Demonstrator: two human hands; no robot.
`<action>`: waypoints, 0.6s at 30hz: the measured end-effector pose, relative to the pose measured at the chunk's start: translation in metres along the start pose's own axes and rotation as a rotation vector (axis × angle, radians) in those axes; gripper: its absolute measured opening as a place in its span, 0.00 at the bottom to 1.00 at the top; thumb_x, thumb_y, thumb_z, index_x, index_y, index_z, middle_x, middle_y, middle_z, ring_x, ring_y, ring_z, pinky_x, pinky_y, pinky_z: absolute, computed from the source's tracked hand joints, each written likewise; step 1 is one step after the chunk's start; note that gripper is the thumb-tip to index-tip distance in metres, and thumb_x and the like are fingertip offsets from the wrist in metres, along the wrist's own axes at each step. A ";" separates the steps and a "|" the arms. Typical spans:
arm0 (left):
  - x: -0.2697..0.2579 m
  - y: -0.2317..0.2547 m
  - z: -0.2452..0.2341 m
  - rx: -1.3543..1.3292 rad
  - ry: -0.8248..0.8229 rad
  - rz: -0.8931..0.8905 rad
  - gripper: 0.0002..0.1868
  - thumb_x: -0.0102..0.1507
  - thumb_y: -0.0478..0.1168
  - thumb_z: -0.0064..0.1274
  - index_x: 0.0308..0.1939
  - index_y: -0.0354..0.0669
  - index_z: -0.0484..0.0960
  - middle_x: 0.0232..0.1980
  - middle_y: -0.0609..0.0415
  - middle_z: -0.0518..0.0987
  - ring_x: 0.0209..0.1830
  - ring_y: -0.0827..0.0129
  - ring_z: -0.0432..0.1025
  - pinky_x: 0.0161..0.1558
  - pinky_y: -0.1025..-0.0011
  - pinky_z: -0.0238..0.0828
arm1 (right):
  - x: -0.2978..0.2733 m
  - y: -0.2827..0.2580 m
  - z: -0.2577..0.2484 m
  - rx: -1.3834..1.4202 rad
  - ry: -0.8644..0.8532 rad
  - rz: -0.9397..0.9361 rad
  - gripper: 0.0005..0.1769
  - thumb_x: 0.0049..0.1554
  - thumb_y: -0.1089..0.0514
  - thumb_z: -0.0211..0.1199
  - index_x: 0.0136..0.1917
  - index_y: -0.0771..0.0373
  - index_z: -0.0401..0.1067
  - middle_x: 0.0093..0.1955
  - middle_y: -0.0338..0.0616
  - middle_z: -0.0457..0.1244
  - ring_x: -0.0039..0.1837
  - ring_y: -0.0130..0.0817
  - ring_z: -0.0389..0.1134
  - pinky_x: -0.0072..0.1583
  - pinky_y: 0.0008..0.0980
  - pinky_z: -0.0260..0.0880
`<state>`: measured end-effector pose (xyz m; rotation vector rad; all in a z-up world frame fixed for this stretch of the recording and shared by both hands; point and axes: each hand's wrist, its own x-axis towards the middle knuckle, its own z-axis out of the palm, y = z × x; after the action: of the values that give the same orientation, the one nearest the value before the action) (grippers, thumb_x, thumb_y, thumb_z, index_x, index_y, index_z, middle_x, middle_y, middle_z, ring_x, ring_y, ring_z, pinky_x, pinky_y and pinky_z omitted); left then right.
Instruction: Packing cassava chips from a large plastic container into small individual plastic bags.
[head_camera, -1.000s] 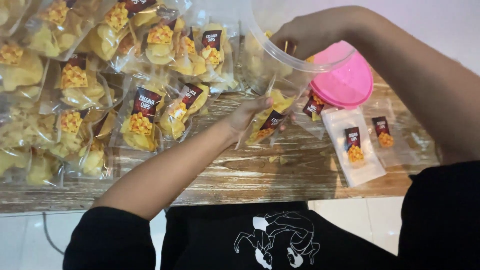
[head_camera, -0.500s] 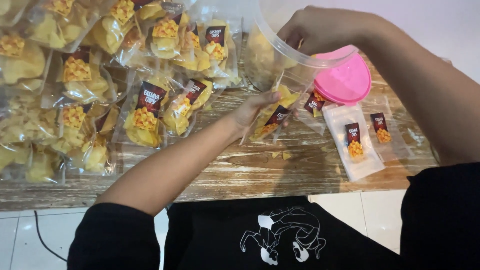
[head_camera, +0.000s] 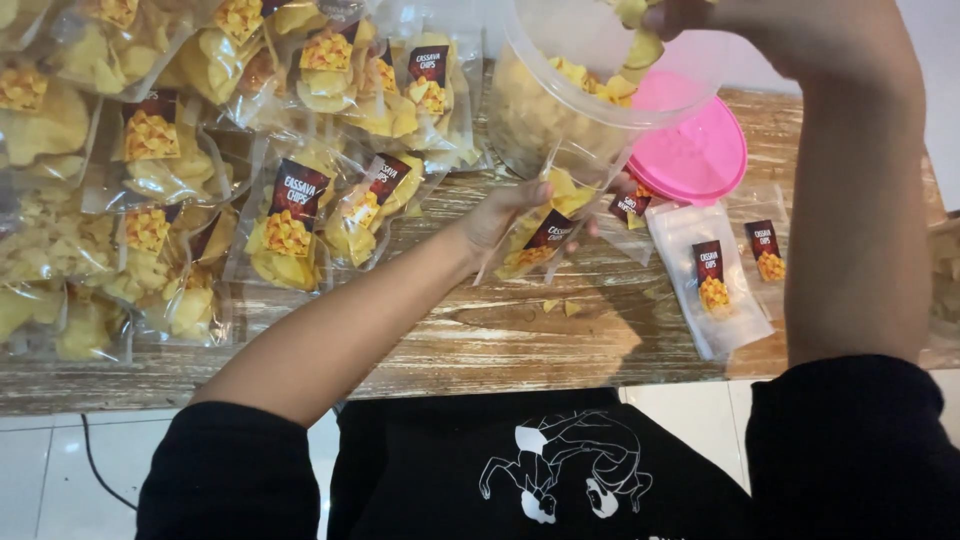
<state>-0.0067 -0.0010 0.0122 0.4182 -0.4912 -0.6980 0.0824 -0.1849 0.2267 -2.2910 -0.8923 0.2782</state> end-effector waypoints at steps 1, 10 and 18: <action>0.001 0.000 -0.002 0.017 -0.054 0.007 0.49 0.58 0.55 0.68 0.74 0.30 0.64 0.71 0.44 0.71 0.48 0.68 0.76 0.44 0.72 0.79 | -0.006 -0.005 0.002 -0.039 0.047 0.016 0.04 0.67 0.59 0.67 0.52 0.58 0.73 0.55 0.33 0.67 0.59 0.23 0.69 0.62 0.23 0.68; -0.002 -0.009 -0.017 -0.028 -0.082 -0.046 0.38 0.61 0.53 0.67 0.66 0.32 0.72 0.48 0.47 0.83 0.42 0.64 0.78 0.44 0.70 0.79 | -0.051 -0.013 0.029 0.106 0.228 -0.157 0.11 0.69 0.69 0.75 0.56 0.73 0.71 0.56 0.52 0.69 0.58 0.38 0.75 0.61 0.26 0.74; -0.001 0.001 -0.002 -0.069 -0.174 -0.073 0.48 0.62 0.51 0.67 0.75 0.27 0.59 0.46 0.48 0.83 0.42 0.67 0.78 0.45 0.72 0.79 | -0.068 -0.001 0.047 0.184 0.386 -0.226 0.11 0.70 0.74 0.76 0.57 0.75 0.72 0.56 0.56 0.68 0.56 0.41 0.74 0.60 0.31 0.79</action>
<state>-0.0053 0.0008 0.0106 0.3129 -0.6162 -0.8241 0.0123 -0.2062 0.1894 -1.9604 -0.8715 -0.1703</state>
